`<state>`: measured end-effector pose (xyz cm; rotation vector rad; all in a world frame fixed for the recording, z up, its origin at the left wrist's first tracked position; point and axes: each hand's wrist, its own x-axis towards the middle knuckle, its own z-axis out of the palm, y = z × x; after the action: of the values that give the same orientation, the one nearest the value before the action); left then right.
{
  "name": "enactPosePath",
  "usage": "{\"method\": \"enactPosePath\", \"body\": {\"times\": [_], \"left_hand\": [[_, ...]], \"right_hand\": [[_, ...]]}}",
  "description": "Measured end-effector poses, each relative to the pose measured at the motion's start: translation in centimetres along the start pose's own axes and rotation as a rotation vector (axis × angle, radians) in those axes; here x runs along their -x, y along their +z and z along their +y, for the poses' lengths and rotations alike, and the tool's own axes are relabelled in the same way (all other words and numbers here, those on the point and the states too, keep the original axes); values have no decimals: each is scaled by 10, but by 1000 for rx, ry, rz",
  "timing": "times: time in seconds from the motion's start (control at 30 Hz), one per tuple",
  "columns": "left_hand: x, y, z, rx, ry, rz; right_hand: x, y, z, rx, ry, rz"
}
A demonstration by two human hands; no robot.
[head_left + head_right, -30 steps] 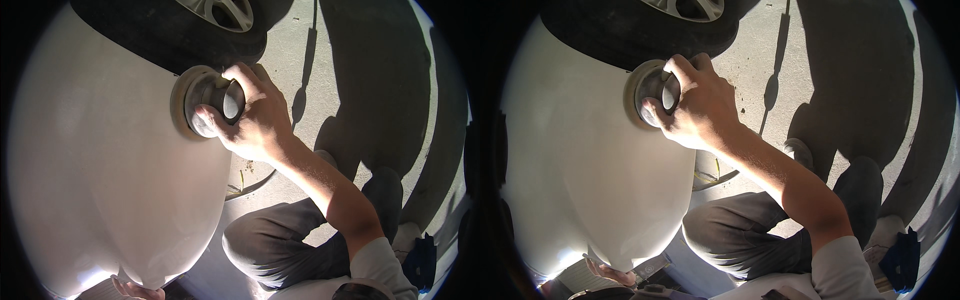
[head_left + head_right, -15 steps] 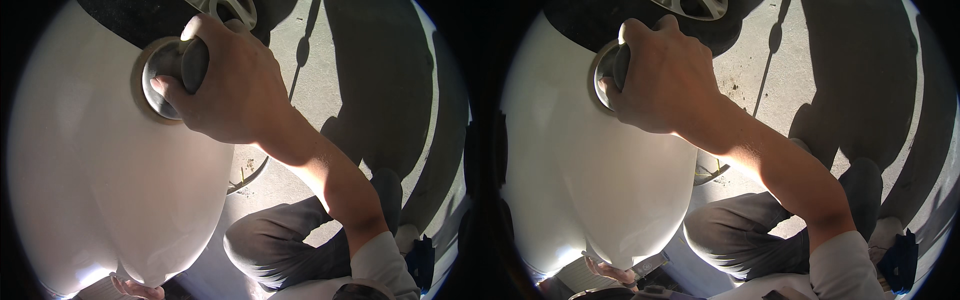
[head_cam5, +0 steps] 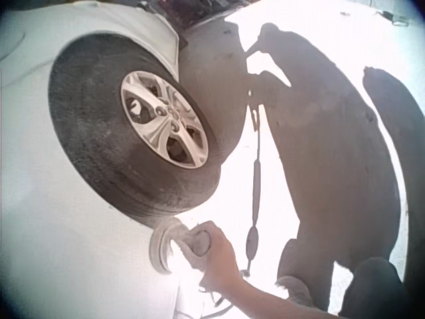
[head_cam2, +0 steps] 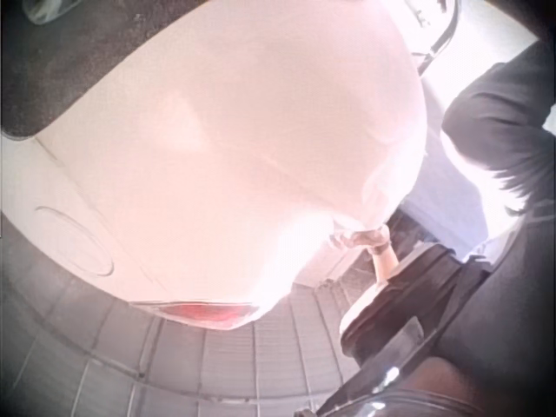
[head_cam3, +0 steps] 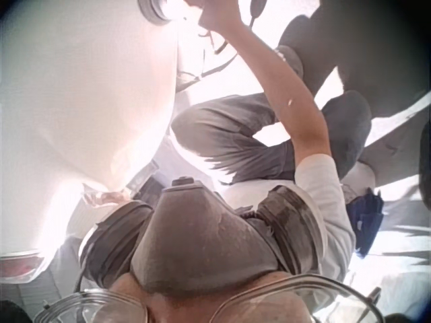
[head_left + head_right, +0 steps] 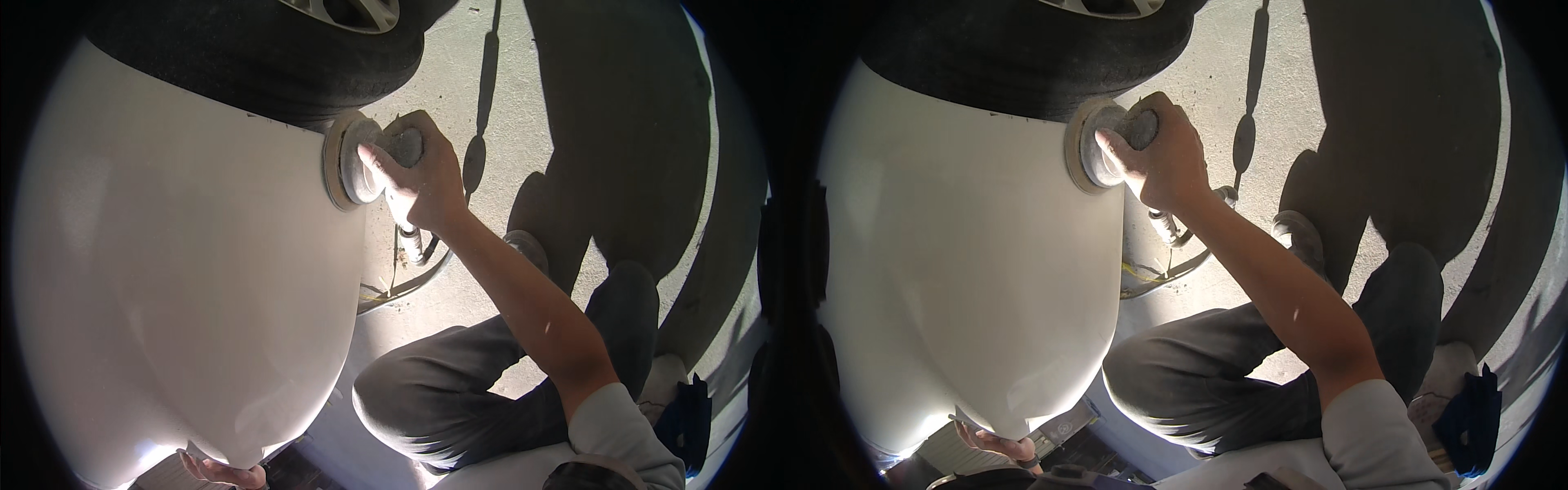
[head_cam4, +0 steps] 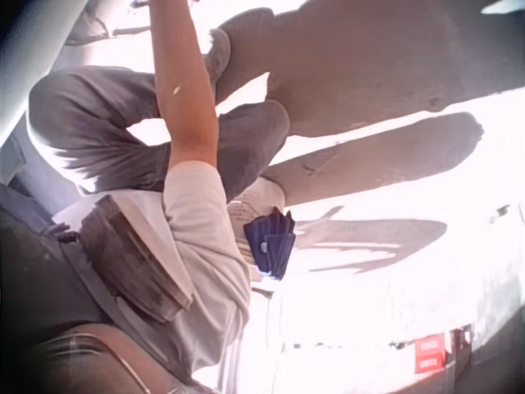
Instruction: The person uses a pneumatic orbital sander to smooth the surface of a white car bumper. They move the sander across the curved bodywork, then stop and walk toward another person in the garage.
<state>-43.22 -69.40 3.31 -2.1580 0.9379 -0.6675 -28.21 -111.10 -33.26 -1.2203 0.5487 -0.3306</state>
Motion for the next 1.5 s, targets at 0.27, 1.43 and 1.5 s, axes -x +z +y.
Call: {"method": "enactPosePath", "body": {"times": [0.27, 1.43, 1.5], "left_hand": [[-1, -14, 9, 103, -86, -53], [12, 12, 6, 312, -163, 163], [9, 11, 11, 299, -151, 168]], "right_hand": [[-32, -32, -84, 77, -163, -227], [18, -10, -129, 277, -477, -37], [-5, -8, -152, 205, -828, 89]]}}
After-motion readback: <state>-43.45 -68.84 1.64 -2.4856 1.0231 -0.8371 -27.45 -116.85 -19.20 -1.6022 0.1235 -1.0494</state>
